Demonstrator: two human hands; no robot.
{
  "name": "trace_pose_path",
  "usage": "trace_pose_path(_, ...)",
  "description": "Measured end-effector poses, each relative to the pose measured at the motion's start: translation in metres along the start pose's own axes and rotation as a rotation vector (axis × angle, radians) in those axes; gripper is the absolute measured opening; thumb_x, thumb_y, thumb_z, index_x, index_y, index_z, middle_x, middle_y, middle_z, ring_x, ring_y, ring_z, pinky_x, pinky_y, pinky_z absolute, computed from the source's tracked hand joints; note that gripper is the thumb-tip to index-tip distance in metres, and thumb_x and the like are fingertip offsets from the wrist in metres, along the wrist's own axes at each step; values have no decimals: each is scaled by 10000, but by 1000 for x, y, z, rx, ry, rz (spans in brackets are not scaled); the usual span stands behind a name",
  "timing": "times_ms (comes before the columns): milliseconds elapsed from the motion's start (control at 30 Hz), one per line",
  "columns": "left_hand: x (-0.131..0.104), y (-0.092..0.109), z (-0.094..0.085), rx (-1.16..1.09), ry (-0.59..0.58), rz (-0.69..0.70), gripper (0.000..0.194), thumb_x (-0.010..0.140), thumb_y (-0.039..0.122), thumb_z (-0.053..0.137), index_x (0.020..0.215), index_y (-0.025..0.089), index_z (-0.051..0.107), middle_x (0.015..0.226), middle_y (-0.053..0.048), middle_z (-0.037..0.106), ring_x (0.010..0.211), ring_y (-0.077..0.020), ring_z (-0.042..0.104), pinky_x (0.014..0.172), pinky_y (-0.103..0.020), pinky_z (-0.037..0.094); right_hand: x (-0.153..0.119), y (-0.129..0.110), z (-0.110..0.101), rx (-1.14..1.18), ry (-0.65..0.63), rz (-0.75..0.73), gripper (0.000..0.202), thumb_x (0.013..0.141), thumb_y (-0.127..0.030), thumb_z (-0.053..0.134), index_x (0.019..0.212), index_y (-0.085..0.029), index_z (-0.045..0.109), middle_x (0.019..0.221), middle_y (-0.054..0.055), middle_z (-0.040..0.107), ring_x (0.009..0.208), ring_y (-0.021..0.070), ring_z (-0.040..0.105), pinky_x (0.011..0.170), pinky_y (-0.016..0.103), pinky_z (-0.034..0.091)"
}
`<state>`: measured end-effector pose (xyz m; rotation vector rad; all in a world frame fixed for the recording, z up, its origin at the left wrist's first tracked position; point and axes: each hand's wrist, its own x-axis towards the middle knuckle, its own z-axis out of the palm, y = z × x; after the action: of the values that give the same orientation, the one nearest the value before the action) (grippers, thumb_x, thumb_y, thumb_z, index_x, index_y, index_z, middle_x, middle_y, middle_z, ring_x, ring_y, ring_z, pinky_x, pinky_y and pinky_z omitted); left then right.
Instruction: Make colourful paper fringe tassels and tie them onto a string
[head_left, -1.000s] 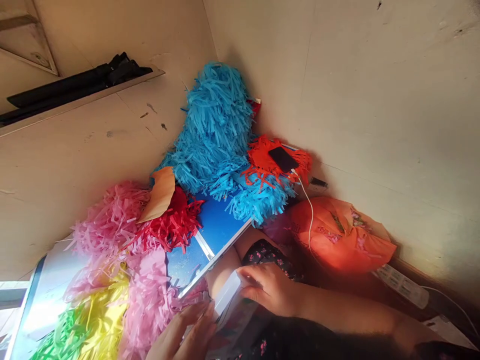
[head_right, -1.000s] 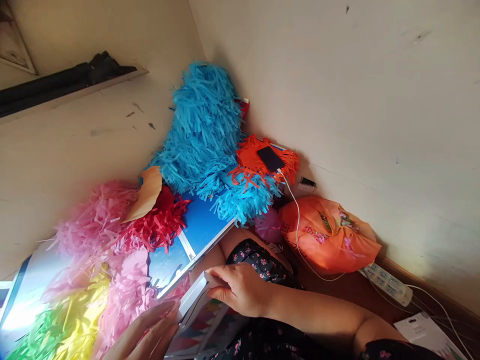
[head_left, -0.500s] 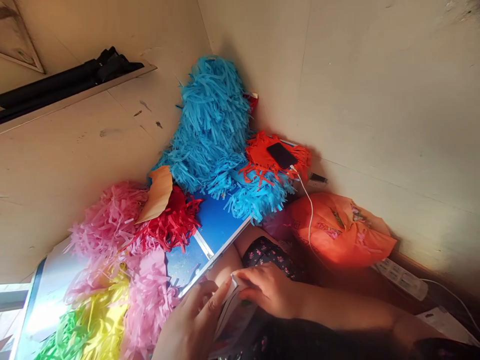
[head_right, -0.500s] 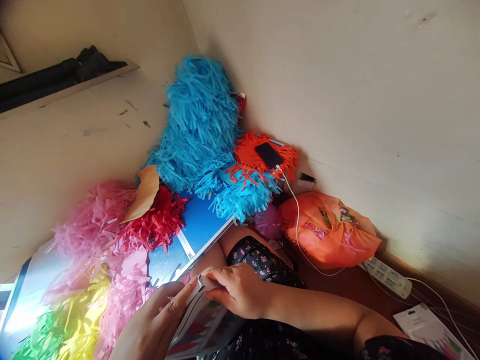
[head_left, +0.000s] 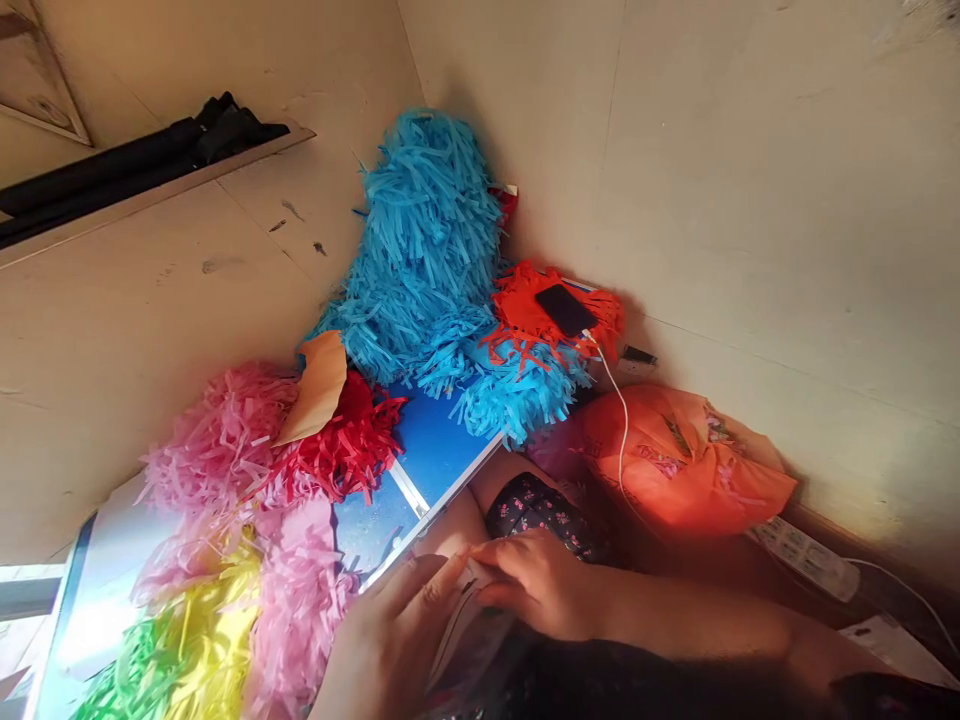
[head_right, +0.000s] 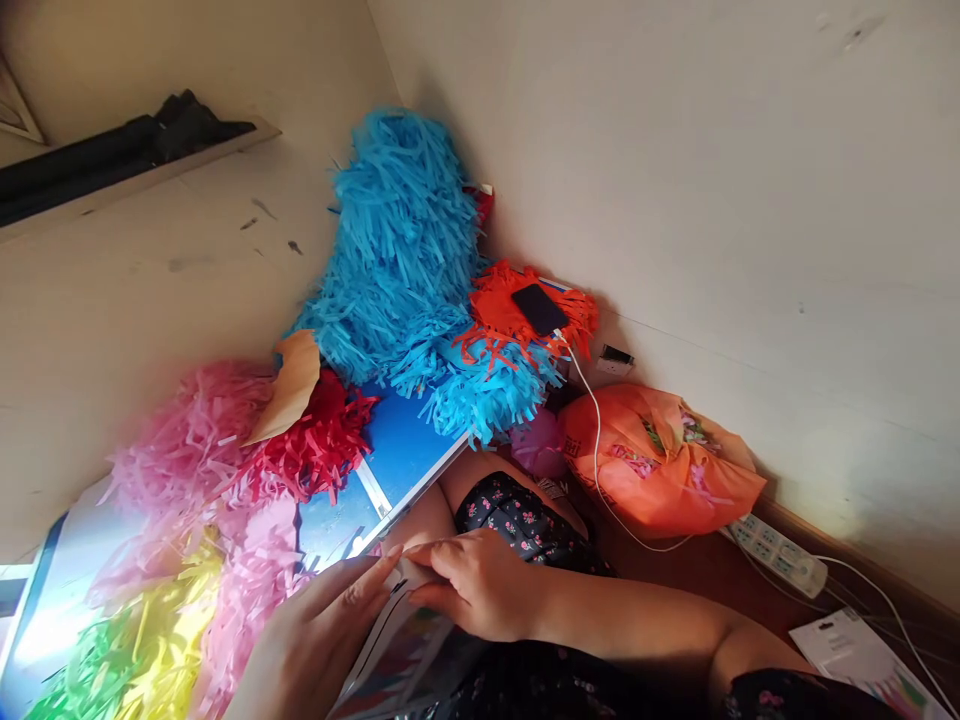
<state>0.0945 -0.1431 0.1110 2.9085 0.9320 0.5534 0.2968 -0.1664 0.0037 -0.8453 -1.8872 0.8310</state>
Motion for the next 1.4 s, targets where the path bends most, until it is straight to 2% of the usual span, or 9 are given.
trace_pose_path(167, 1, -1, -3, 48, -19, 38, 367, 1040, 307, 322, 1199, 208, 638, 922, -54, 769, 754, -127, 743, 648, -174, 588, 0, -1, -1, -1, 21, 1, 423, 1005, -451, 480, 1303, -166, 572, 1089, 102, 745, 981, 212, 722, 828, 295, 547)
trace_pose_path(333, 2, 4, -5, 84, -35, 35, 372, 1031, 270, 320, 1197, 189, 643, 914, -70, 759, 746, -142, 736, 629, -200, 597, -1, -3, -2, -25, -44, 59, 419, 994, -445, 508, 1303, -170, 574, 1108, 107, 736, 991, 210, 711, 842, 296, 538)
trace_pose_path(533, 11, 14, -11, 114, -50, 93, 371, 997, 111, 361, 1071, 205, 712, 968, -75, 759, 878, -138, 733, 780, -205, 609, 0, -5, -2, 39, -11, 4, 421, 997, -431, 494, 1312, -162, 570, 1070, 102, 746, 969, 211, 719, 826, 295, 545)
trace_pose_path(633, 12, 16, -13, 119, -34, 113, 387, 1021, 141, 328, 1025, 189, 713, 933, -71, 764, 861, -122, 734, 797, -189, 604, 0, -5, -2, 59, -13, 2, 417, 996, -424, 492, 1310, -161, 569, 1086, 97, 745, 979, 223, 721, 828, 306, 549)
trace_pose_path(833, 3, 11, -9, 30, -18, 10, 309, 1037, 287, 372, 1128, 185, 649, 936, -73, 751, 809, -121, 726, 724, -191, 602, -2, -4, 1, 62, -65, 38, 403, 1000, -414, 474, 1306, -169, 567, 1069, 90, 740, 982, 219, 712, 846, 309, 543)
trace_pose_path(967, 0, 9, -7, 68, 13, 41, 317, 1041, 284, 349, 1106, 190, 644, 890, -64, 747, 742, -120, 721, 657, -183, 589, -2, -6, 2, 57, -33, 18, 409, 1005, -417, 457, 1297, -156, 573, 1031, 90, 749, 949, 217, 723, 813, 302, 548)
trace_pose_path(1167, -11, 6, -2, 94, 11, 27, 344, 1034, 245, 333, 1199, 212, 632, 928, -72, 737, 754, -138, 719, 638, -194, 589, -1, -8, 0, 38, 19, -29, 398, 1009, -430, 449, 1275, -165, 582, 1003, 80, 753, 929, 208, 724, 797, 287, 544)
trace_pose_path(1300, -11, 11, -8, 31, -75, -20, 332, 1026, 249, 373, 1244, 193, 616, 981, -97, 736, 830, -151, 728, 713, -211, 604, -3, -13, -1, 51, 7, -2, 390, 1018, -444, 426, 1257, -184, 592, 1012, 75, 750, 930, 195, 715, 816, 274, 536)
trace_pose_path(1400, -6, 14, -13, -4, -47, 10, 310, 1013, 210, 409, 1233, 211, 627, 993, -89, 747, 879, -150, 733, 779, -215, 605, -5, -18, -3, 59, -15, 8, 429, 1021, -472, 401, 1271, -175, 583, 1017, 87, 749, 922, 202, 714, 826, 282, 537)
